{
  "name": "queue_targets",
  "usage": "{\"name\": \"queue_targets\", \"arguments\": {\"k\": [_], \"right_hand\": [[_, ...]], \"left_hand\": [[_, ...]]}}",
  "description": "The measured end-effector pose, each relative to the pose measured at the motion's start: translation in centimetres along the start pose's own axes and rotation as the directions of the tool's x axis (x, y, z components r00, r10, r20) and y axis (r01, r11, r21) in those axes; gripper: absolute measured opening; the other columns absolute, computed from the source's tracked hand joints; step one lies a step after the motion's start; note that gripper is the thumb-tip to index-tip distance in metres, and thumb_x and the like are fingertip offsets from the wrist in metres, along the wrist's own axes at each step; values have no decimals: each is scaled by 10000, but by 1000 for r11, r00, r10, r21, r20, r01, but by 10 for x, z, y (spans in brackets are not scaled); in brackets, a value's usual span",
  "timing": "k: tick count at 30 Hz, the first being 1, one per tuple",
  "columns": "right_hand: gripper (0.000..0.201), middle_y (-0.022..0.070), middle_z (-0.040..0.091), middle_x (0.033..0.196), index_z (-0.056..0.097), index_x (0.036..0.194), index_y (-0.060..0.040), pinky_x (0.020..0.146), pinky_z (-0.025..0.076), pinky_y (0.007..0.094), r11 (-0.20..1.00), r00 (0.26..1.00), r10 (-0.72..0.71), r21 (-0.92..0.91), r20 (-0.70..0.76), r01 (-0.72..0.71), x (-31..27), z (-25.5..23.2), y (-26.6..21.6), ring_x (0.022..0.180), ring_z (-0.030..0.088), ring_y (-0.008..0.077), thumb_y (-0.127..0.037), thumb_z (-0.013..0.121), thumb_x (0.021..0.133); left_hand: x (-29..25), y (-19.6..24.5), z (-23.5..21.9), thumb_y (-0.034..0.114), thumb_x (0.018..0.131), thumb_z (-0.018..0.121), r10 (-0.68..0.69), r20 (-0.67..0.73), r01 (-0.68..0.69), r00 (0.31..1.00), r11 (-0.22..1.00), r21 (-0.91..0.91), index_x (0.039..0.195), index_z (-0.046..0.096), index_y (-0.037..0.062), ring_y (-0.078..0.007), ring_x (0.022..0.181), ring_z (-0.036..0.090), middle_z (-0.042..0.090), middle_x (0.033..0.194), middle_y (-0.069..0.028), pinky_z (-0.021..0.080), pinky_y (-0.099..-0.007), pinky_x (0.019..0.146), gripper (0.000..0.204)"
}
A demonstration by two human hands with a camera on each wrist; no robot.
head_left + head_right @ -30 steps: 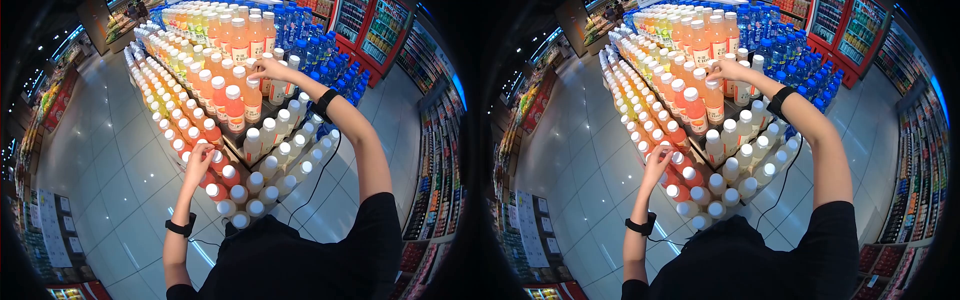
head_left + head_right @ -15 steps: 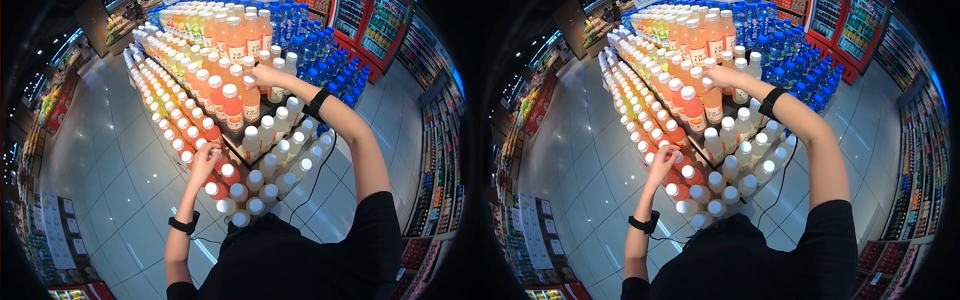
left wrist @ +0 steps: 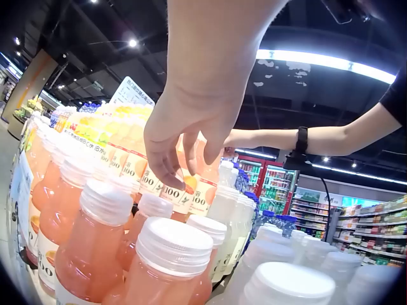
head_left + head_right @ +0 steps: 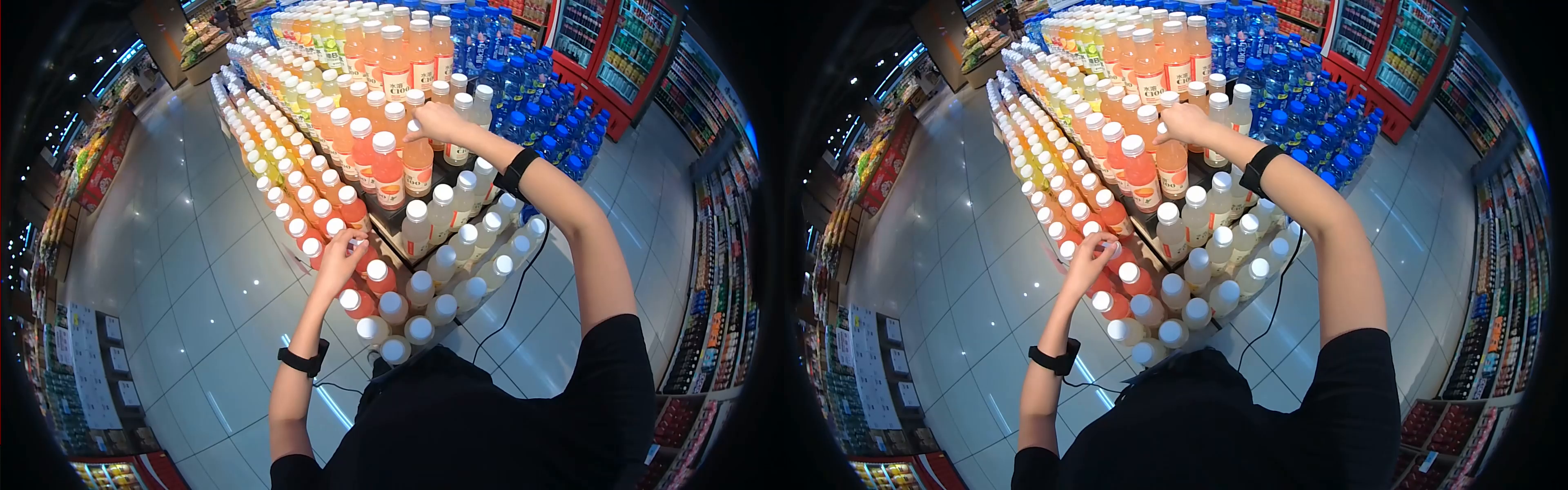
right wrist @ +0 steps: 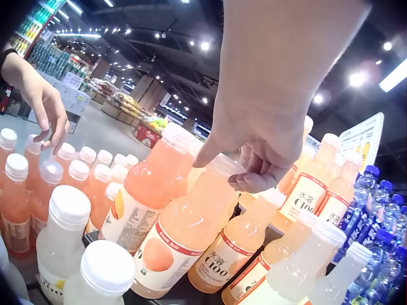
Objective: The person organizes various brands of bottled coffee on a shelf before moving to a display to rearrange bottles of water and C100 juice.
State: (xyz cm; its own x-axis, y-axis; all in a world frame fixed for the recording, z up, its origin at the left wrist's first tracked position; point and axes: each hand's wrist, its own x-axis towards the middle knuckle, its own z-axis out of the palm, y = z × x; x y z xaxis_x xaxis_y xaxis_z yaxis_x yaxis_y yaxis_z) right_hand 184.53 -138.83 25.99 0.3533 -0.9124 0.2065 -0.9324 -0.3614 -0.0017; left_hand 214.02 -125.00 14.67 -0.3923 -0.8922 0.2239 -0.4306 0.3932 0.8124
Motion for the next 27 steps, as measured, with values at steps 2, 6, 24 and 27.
{"name": "queue_targets", "arguments": {"k": [2,6,24,27], "right_hand": [[548,217,649,765,648,799,9,659,524,427,1000,1000,11,11,-2,-11,0,0,0,765,654,341,-528,700,699],[525,219,650,797,637,830,3,686,518,427,998,1000,-14,69,-14,14,0,6,6,794,649,348,-506,698,713],[591,227,640,854,526,1134,-41,718,486,447,985,996,-16,172,87,0,-6,4,12,811,630,357,-543,573,824],[570,218,644,870,541,1123,-44,727,487,429,984,996,-52,174,69,39,-2,3,20,816,633,346,-531,577,828]], "left_hand": [[-1,0,-1,180,860,601,-21,4,21,1000,1000,3,980,588,7,-235,838,593,596,919,-122,467,-326,735,212],[-4,-1,-3,178,861,597,-26,1,26,1000,1000,15,979,589,7,-232,843,591,597,921,-121,467,-325,726,207],[-22,-18,-50,140,879,577,-168,-297,146,940,985,-93,951,624,5,-134,710,589,627,855,-79,466,-261,554,160],[-28,-20,-47,144,876,580,-208,-283,184,936,977,-111,946,623,3,-128,711,581,627,858,-74,467,-264,558,163]]}}
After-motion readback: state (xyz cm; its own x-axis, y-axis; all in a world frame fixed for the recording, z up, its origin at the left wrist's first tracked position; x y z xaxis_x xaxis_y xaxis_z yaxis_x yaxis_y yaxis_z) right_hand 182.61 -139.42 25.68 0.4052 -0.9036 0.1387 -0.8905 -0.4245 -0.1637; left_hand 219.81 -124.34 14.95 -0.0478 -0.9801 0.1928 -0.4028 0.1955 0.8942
